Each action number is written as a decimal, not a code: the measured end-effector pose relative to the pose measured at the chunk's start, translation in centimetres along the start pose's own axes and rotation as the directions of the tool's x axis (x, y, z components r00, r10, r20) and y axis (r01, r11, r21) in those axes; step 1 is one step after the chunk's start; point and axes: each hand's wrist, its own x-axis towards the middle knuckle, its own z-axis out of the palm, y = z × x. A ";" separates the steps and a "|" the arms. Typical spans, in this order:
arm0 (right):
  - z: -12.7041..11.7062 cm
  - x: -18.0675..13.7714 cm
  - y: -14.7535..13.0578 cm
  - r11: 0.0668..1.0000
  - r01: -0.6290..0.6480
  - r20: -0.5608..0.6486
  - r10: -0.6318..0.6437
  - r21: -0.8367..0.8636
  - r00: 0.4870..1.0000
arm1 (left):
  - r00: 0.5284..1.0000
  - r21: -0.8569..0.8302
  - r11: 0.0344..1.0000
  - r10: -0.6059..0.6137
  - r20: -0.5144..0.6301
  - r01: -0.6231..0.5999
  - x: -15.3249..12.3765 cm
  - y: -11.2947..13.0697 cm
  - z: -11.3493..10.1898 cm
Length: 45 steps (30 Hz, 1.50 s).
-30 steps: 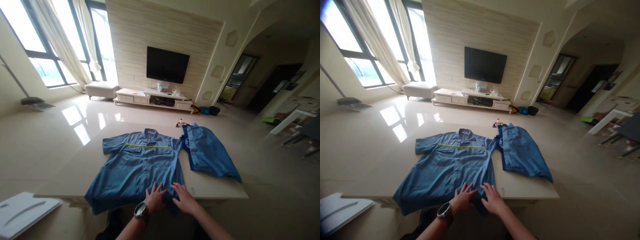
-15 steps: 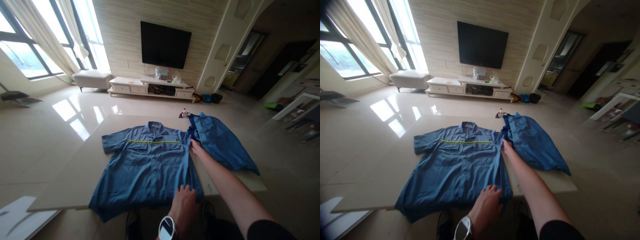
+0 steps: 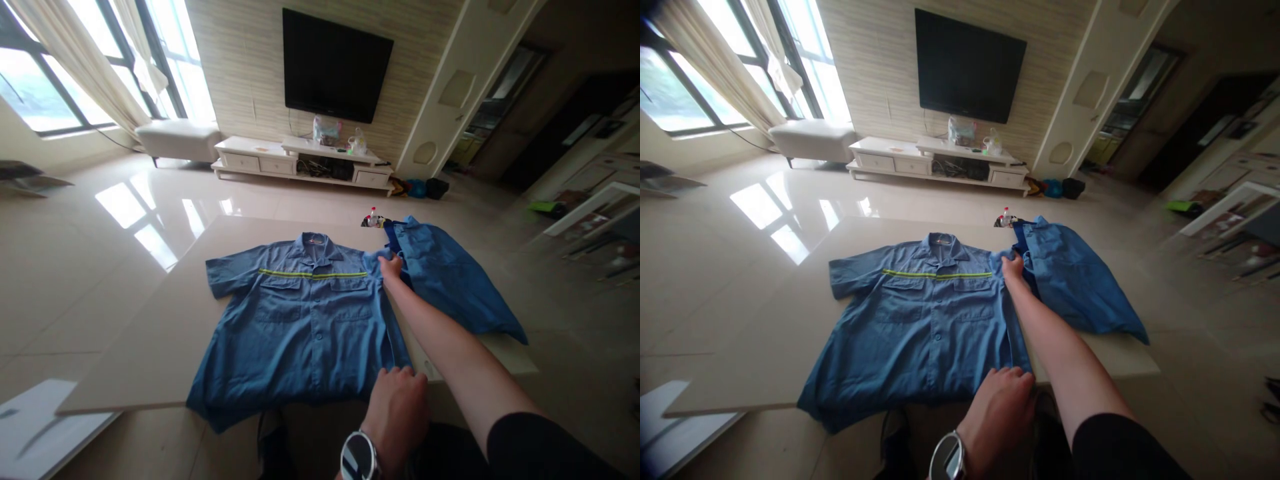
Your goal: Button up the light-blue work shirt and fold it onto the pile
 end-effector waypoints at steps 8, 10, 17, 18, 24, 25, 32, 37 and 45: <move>1.5 -6.9 3.0 0.775 0.509 0.506 -0.290 -0.374 0.812 | 0.998 0.000 1.000 0.010 0.059 -0.010 -0.5 1.0 1.0; 1.6 -6.9 4.1 0.716 0.527 0.502 -0.282 -0.457 0.818 | 0.997 0.002 1.000 0.006 0.075 -0.006 -0.6 1.0 0.9; 0.0 -6.3 7.1 0.555 0.576 0.538 -0.253 -0.600 0.804 | 0.997 0.001 1.000 0.008 0.079 -0.008 -0.3 0.6 0.5; -0.5 -6.3 7.2 0.533 0.593 0.551 -0.259 -0.603 0.793 | 0.996 0.006 1.000 0.006 0.087 -0.006 -0.3 0.5 0.3; -3.7 -6.7 5.5 0.372 0.706 0.629 -0.323 -0.603 0.707 | 0.996 0.029 1.000 0.008 0.092 -0.011 -0.9 0.5 -0.2; -4.0 -6.9 5.2 0.343 0.724 0.647 -0.326 -0.599 0.690 | 0.997 0.026 1.000 0.011 0.079 -0.013 -1.0 0.5 -0.1; -3.1 -8.5 3.1 0.204 0.786 0.736 -0.277 -0.583 0.618 | 0.997 0.028 1.000 0.006 0.071 -0.008 -1.5 0.6 -0.3; -1.0 -9.7 0.1 0.153 0.833 0.791 -0.262 -0.532 0.553 | 0.996 0.021 0.999 -0.027 0.085 0.025 -1.6 0.6 -0.2; 11.4 -15.6 -10.3 0.236 0.892 0.763 -0.460 -0.386 0.453 | 0.996 -0.125 0.991 -0.032 0.083 0.042 -0.8 0.1 3.4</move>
